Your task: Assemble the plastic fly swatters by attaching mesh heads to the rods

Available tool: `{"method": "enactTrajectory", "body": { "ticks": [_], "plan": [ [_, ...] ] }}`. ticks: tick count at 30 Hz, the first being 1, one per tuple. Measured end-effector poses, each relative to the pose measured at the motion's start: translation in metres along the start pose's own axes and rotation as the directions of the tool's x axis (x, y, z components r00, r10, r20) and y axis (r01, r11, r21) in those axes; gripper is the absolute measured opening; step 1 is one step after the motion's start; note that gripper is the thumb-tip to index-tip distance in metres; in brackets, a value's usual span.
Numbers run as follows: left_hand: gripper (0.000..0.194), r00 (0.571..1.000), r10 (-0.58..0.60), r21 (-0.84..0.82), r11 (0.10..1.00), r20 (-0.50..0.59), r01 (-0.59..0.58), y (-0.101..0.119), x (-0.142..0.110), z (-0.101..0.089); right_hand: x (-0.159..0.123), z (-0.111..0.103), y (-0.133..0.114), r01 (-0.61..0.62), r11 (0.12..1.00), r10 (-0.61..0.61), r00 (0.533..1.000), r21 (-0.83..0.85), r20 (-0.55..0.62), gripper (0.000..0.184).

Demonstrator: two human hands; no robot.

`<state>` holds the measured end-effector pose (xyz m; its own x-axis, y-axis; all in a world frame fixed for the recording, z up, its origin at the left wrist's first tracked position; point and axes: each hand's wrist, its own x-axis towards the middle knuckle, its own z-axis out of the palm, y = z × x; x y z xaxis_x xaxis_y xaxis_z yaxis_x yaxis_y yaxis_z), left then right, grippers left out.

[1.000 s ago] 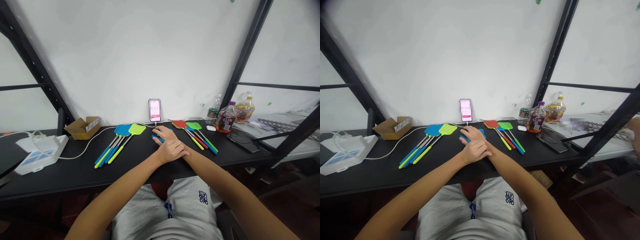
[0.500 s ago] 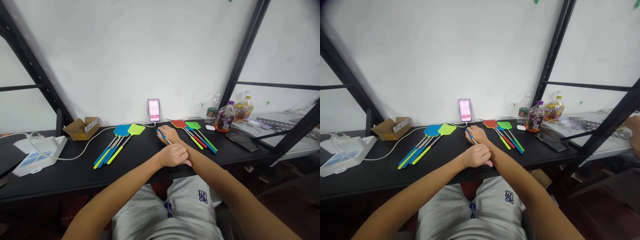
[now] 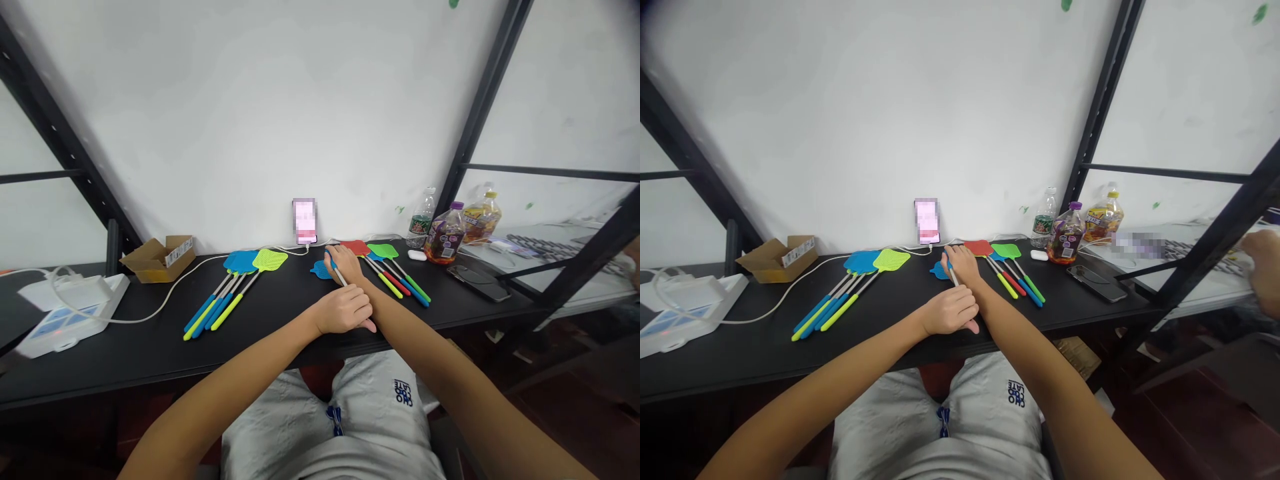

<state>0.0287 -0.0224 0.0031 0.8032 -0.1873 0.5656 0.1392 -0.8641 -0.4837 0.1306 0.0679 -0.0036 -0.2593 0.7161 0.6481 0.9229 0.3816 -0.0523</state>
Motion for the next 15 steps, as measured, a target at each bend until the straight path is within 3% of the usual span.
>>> {"method": "enactTrajectory", "body": {
  "ticks": [5, 9, 12, 15],
  "plan": [
    [0.039, 0.999, -0.05, -0.028, 0.998, 0.007, 0.05, -0.001, -0.004, -0.001, 0.001, 0.002, 0.004, -0.04, 0.999, 0.04, 0.999, 0.0, 0.019, 0.038],
    [0.032, 0.983, -0.17, -0.056, 0.984, -0.073, 0.167, -0.003, -0.008, 0.0, 0.003, 0.006, 0.017, -0.089, 0.996, 0.089, 0.996, 0.011, -0.015, 0.035],
    [0.027, 0.934, -0.311, -0.093, 0.95, -0.178, 0.299, -0.005, -0.01, -0.001, 0.004, 0.008, 0.03, -0.124, 0.992, 0.125, 0.992, 0.026, -0.029, 0.033],
    [0.028, 0.85, -0.467, -0.183, 0.883, -0.243, 0.432, -0.01, -0.014, -0.004, 0.003, 0.007, 0.041, -0.154, 0.988, 0.155, 0.988, 0.02, -0.009, 0.031]
  ]
}}
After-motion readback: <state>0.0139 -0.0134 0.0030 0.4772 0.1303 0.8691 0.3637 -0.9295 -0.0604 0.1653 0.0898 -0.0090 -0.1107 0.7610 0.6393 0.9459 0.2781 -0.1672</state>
